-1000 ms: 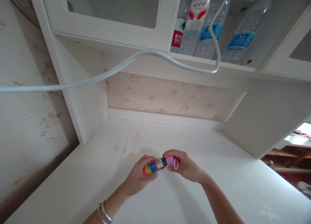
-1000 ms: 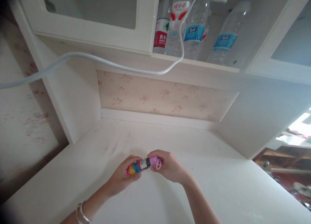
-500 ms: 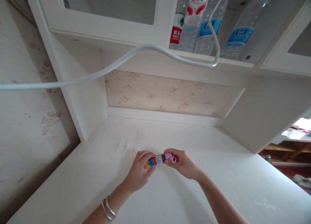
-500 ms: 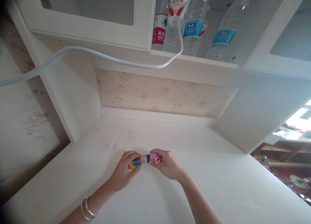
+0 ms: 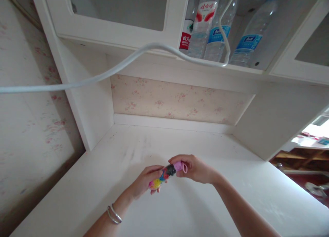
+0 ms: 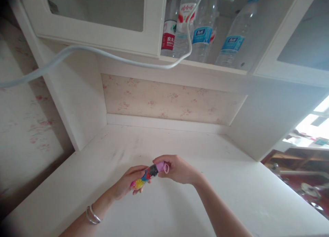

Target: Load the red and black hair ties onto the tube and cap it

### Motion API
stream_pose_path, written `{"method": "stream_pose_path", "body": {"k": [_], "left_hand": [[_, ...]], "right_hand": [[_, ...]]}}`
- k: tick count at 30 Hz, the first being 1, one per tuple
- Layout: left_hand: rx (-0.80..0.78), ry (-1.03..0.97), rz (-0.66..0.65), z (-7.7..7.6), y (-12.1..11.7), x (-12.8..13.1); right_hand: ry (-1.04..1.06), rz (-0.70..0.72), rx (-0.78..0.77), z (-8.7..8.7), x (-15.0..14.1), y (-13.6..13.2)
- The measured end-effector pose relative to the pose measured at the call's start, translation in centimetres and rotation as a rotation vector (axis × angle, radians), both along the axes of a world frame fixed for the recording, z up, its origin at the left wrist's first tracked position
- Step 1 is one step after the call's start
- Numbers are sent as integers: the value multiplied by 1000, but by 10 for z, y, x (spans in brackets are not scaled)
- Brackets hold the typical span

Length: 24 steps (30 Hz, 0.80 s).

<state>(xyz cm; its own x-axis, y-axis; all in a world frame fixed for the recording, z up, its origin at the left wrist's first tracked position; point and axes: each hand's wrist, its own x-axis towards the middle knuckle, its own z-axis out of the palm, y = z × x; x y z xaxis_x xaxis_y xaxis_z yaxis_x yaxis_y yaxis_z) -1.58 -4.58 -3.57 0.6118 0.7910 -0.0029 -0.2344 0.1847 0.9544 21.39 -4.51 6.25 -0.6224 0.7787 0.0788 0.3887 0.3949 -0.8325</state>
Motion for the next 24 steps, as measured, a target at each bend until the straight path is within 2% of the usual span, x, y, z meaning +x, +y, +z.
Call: {"method": "stream_pose_path", "body": {"k": [3,7,10,13,15,17,18,21,22,24], "left_hand": [[123,86,120,0,0,-1],[406,190,248,4,-3,5],[443,193,292,6,-4,9],[389,139,304,7,-3,9],[374,130,302,7,-2,7],[383,147,301,8,-2,5],[391,160,303,9,-2,5],[390,170,306,9,-2,4],[380,161,304,9,-2,4],[360,141,293,9,-1,5]], "right_hand": [[-89,-197,-7,-14,-8,0],[-192,-440,-153,-32,-12,-1],[-226,-435,-187,-30,-8,-1],[-24,-356,-131,-19,0,-1],[58,-251,-50,-11,3,-1],[-19,-170,0,-6,3,-2],[-108,-173,2,-4,3,-2],[-356,-313,9,0,1,-2],[-365,-343,40,1,1,-2],[-293,-305,136,3,1,-2]]}}
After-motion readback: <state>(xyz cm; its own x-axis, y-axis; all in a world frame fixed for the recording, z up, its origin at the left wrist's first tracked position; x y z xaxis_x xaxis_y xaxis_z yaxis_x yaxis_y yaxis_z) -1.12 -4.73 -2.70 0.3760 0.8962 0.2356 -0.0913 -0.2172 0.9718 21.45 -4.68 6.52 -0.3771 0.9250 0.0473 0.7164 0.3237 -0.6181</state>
